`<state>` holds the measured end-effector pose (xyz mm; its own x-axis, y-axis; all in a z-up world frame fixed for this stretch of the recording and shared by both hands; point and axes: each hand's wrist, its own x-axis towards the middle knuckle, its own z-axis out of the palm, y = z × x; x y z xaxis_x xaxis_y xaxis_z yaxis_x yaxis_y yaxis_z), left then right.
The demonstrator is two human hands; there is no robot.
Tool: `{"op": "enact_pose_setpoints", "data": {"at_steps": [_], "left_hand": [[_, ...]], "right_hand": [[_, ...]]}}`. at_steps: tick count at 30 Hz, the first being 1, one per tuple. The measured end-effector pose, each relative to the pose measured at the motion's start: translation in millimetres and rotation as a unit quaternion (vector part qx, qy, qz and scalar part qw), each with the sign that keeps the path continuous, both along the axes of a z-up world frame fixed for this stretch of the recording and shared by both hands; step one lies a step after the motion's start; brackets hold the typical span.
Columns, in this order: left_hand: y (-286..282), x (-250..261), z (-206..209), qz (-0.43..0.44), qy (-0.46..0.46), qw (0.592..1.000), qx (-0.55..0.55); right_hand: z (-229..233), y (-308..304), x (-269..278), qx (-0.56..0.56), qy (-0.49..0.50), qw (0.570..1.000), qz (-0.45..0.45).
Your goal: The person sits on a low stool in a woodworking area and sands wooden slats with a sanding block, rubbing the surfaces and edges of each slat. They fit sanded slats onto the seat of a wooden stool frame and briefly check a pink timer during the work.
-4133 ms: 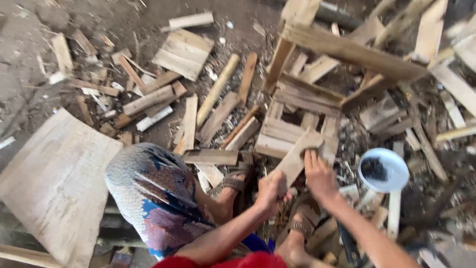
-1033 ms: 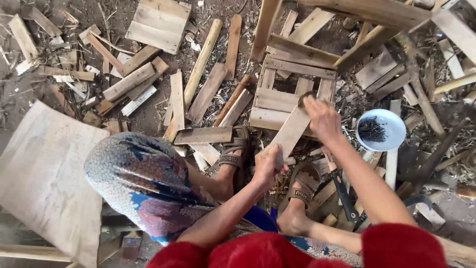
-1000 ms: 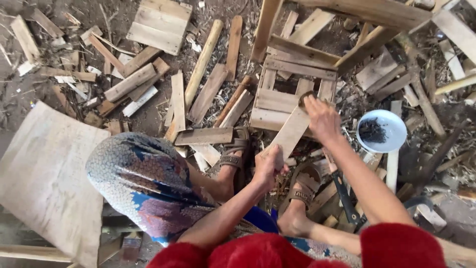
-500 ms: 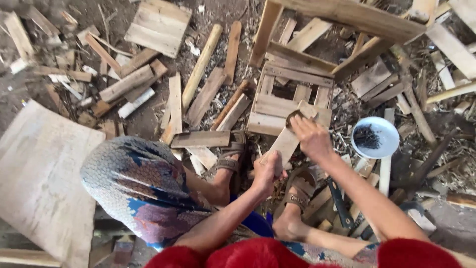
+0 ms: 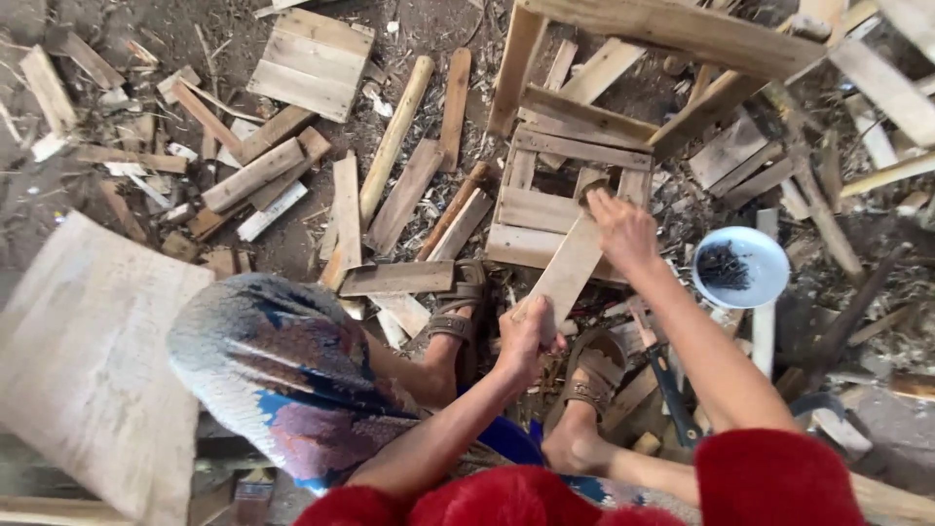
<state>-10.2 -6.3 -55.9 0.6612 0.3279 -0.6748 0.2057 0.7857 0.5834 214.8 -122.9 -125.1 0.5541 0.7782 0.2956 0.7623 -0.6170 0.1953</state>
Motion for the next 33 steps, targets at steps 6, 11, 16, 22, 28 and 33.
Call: {"op": "enact_pose_setpoints", "data": {"at_steps": [6,11,16,22,28,33], "left_hand": [[-2,6,-6,0.013,0.032,0.999,-0.011],[3,11,-6,0.020,0.008,1.000,-0.011],[0,9,-18,0.011,0.021,0.999,-0.022],[12,1,-8,-0.011,0.023,1.000,-0.009],[3,3,-14,-0.009,0.024,1.000,-0.003],[8,6,-15,-0.005,0.006,1.000,0.006]], "right_hand": [[42,8,-49,-0.019,0.059,0.997,0.035],[31,18,-5,-0.015,0.128,0.987,-0.096],[43,20,-45,-0.040,-0.007,0.999,0.013],[9,10,-13,0.003,-0.031,0.999,-0.022],[70,17,-48,0.000,-0.020,1.000,0.012],[-5,6,-12,-0.014,0.015,0.999,-0.048]]}}
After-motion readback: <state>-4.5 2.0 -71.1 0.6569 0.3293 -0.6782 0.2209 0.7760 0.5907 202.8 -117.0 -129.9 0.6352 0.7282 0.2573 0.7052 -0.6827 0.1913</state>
